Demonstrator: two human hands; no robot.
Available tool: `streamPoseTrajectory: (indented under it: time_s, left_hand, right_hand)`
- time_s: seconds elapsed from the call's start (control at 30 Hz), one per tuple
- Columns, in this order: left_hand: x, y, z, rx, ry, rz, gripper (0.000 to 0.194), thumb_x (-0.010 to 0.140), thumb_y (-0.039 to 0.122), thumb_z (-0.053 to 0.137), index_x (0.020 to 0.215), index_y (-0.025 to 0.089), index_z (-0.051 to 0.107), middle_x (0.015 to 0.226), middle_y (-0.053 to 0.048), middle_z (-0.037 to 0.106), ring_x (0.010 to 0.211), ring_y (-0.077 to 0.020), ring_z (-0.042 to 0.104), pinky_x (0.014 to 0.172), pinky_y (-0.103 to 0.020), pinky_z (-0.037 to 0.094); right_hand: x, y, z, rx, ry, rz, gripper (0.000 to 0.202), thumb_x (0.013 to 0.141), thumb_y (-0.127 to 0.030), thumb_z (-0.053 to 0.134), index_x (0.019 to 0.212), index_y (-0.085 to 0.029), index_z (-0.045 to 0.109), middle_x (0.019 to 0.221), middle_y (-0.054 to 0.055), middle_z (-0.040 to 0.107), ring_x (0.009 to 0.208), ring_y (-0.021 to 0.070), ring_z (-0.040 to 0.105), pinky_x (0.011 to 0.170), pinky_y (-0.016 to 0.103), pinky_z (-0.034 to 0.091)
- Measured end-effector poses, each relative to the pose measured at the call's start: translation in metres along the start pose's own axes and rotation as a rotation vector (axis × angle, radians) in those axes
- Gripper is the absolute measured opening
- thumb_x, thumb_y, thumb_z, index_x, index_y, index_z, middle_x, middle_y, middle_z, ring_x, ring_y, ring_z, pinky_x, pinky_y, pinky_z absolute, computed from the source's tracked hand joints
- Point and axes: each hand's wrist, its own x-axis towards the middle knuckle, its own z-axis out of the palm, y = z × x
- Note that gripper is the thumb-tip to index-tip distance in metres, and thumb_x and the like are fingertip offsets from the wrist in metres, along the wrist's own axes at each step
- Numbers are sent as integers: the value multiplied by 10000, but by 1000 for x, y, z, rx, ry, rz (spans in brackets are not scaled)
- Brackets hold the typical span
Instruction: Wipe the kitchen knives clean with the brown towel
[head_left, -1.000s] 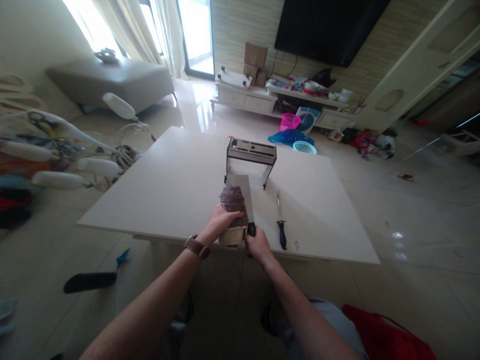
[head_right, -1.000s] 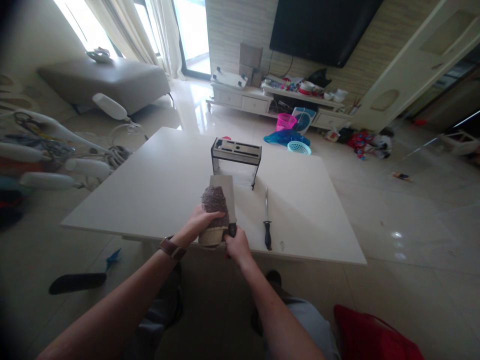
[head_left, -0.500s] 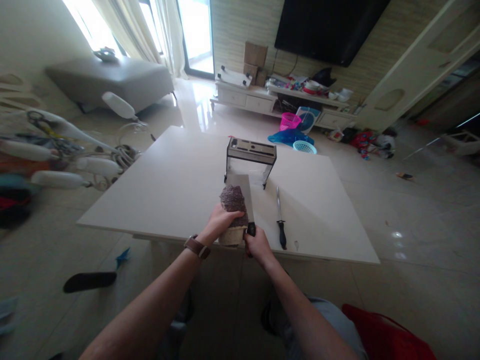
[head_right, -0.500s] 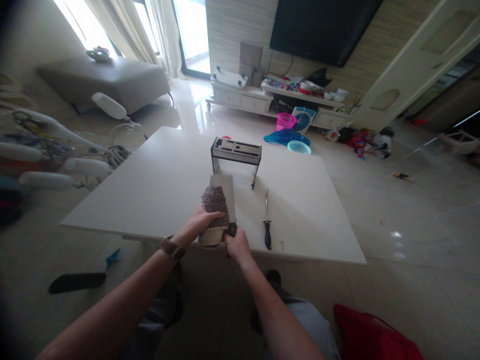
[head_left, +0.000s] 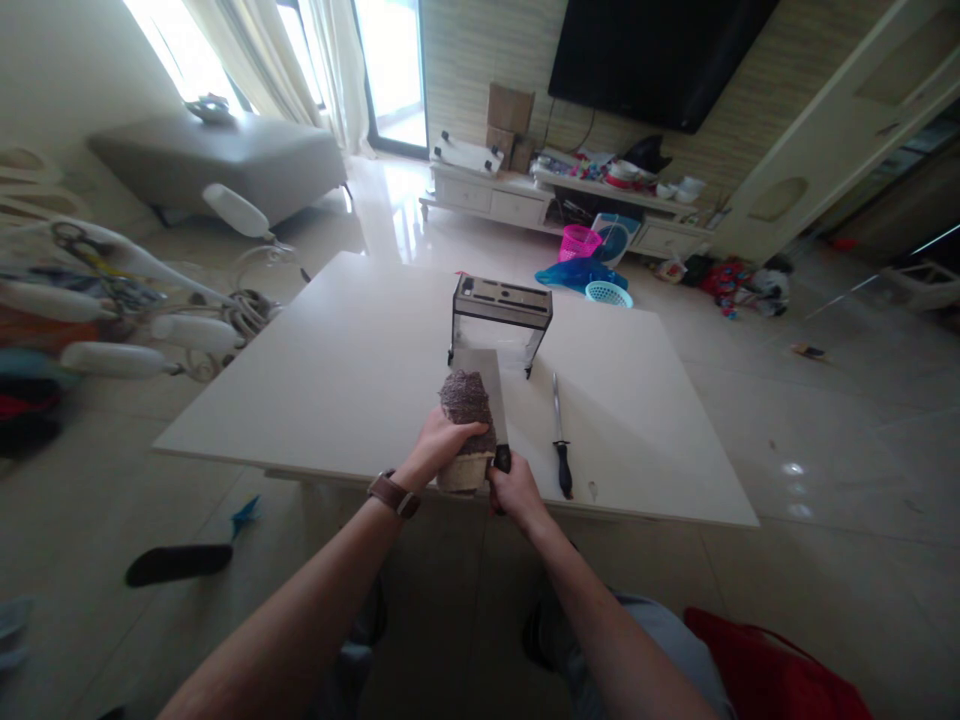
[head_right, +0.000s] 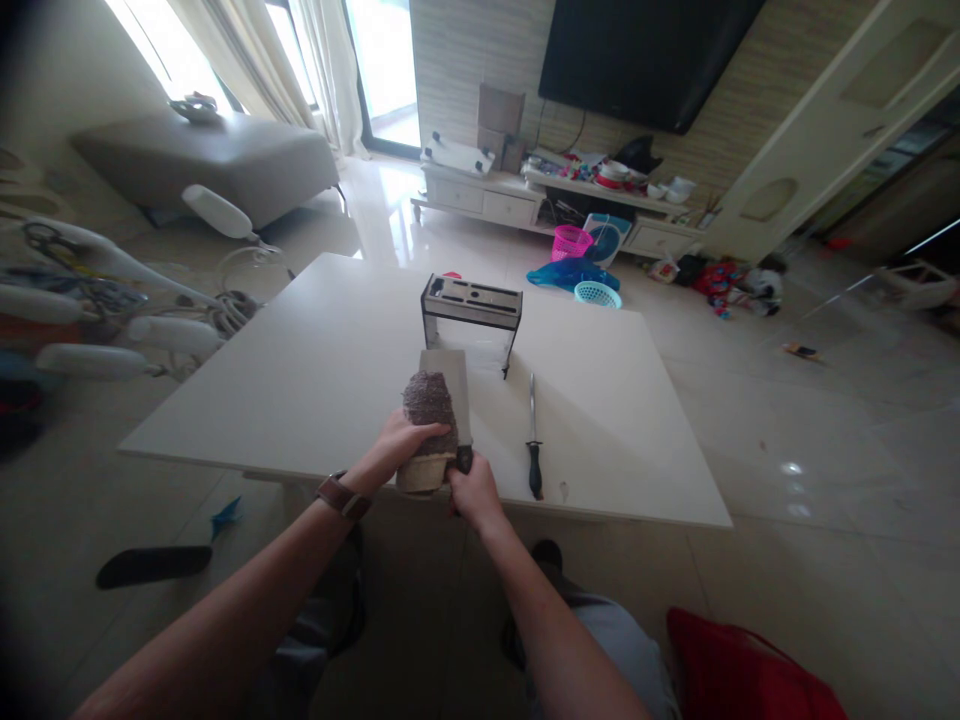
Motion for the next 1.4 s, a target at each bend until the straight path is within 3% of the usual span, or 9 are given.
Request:
streamPoseTrajectory:
  time_s: [0.47, 0.93, 1.4]
  left_hand:
    - [4, -4, -4, 99, -18, -20, 400, 535, 255, 852, 905, 129, 772, 920, -85, 786, 851, -244, 727, 779, -348, 594]
    - [0, 2, -1, 37, -12, -19, 373, 550, 201, 836, 908, 129, 759, 930, -85, 788, 842, -234, 731, 746, -333, 607]
    - [3, -3, -2, 78, -18, -9, 393, 563, 244, 841, 929, 128, 761, 949, -89, 790, 870, -246, 736, 758, -334, 597]
  right_hand:
    - [-1, -1, -1, -4, -5, 3, 150, 710, -267, 589, 841, -208, 546, 435, -88, 486, 327, 131, 450, 355, 237, 396]
    - [1, 1, -1, 10, -2, 4, 143, 694, -235, 567, 833, -207, 549, 449, -87, 494, 327, 128, 452, 367, 236, 402]
    - [-1, -2, -1, 1, 0, 19, 142, 731, -273, 600, 841, -197, 552, 453, -90, 483, 338, 111, 445, 379, 223, 389]
